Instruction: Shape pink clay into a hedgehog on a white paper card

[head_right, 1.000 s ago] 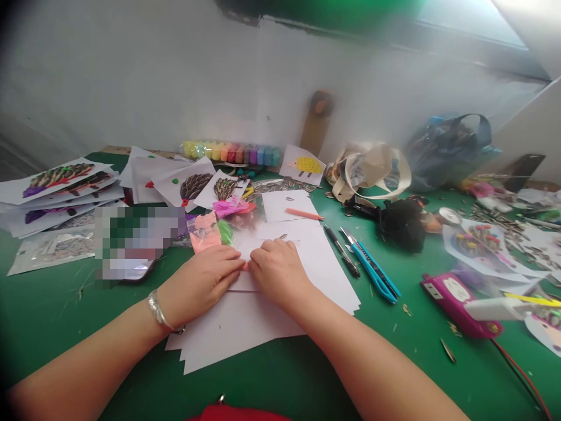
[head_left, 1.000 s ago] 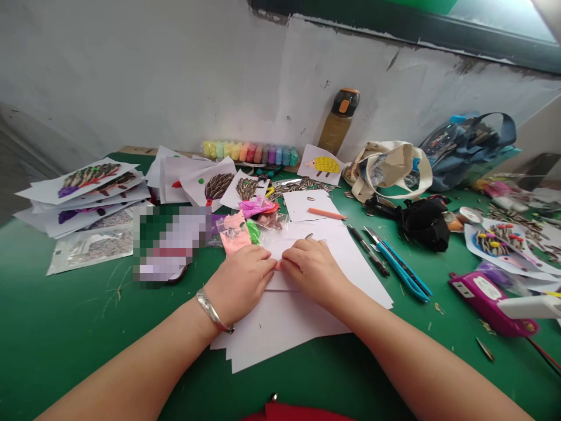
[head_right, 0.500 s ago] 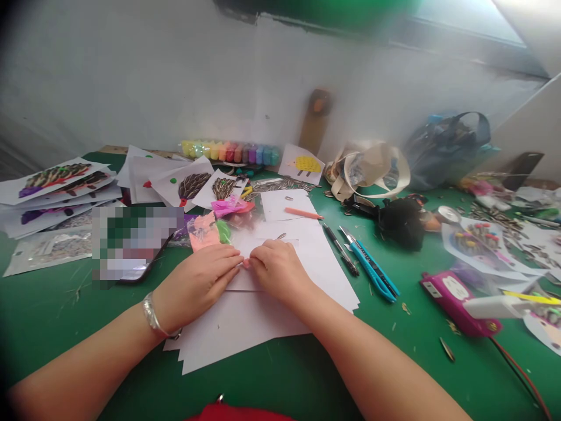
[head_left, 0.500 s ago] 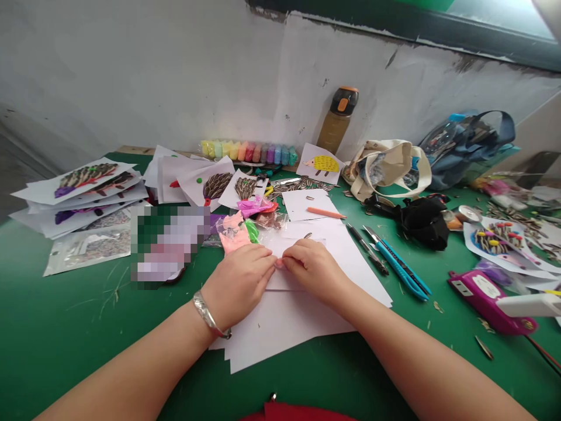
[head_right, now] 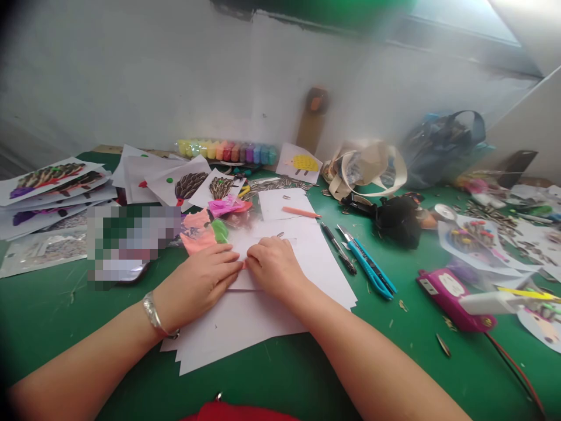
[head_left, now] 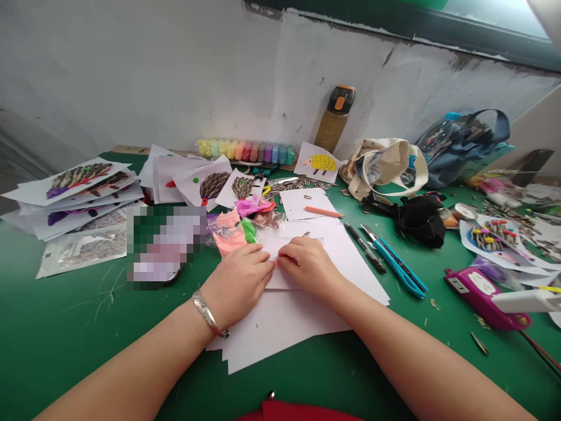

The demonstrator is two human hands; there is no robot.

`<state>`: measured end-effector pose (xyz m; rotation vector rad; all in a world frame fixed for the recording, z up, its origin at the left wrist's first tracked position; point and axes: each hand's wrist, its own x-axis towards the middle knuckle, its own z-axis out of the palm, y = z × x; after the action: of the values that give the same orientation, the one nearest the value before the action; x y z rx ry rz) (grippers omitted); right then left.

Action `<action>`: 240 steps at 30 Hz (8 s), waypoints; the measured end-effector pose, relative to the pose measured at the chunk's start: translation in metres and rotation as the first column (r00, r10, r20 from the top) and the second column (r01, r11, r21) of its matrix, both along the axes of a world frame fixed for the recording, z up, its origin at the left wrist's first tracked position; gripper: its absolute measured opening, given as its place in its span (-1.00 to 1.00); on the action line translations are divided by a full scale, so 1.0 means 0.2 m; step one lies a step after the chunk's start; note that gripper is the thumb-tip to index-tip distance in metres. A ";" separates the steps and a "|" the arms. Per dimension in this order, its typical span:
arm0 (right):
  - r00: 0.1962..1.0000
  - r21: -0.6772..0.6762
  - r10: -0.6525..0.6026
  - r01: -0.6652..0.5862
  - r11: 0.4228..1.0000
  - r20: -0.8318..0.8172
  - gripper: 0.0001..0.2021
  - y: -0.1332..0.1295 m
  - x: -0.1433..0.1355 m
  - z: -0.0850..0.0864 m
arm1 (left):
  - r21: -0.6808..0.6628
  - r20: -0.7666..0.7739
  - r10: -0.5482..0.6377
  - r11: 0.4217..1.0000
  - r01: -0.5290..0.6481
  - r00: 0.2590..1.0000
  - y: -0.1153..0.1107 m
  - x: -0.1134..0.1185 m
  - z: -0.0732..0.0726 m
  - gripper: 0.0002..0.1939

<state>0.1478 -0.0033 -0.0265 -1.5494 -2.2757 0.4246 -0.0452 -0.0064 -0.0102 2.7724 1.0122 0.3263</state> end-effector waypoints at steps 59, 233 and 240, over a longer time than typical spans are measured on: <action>0.961 0.091 0.138 -0.164 0.982 0.238 -0.71 -0.09 0.03 0.03 | -0.043 -0.089 0.012 0.999 -0.016 0.996 -0.02 0.01 0.01 -0.72; 0.948 0.104 0.262 -0.283 0.953 0.180 -0.63 -0.08 0.07 0.04 | -0.164 -0.051 0.029 0.986 -0.037 0.998 0.02 -0.04 0.03 -0.70; 0.920 0.085 0.303 -0.333 0.939 0.248 -0.66 -0.08 0.06 0.06 | -0.133 -0.051 0.029 0.990 -0.035 0.998 0.02 -0.04 0.01 -0.71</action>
<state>0.1594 -0.0188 -0.0151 -1.2219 -2.6924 0.1814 -0.0526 -0.0033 -0.0080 2.6581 1.0503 0.1886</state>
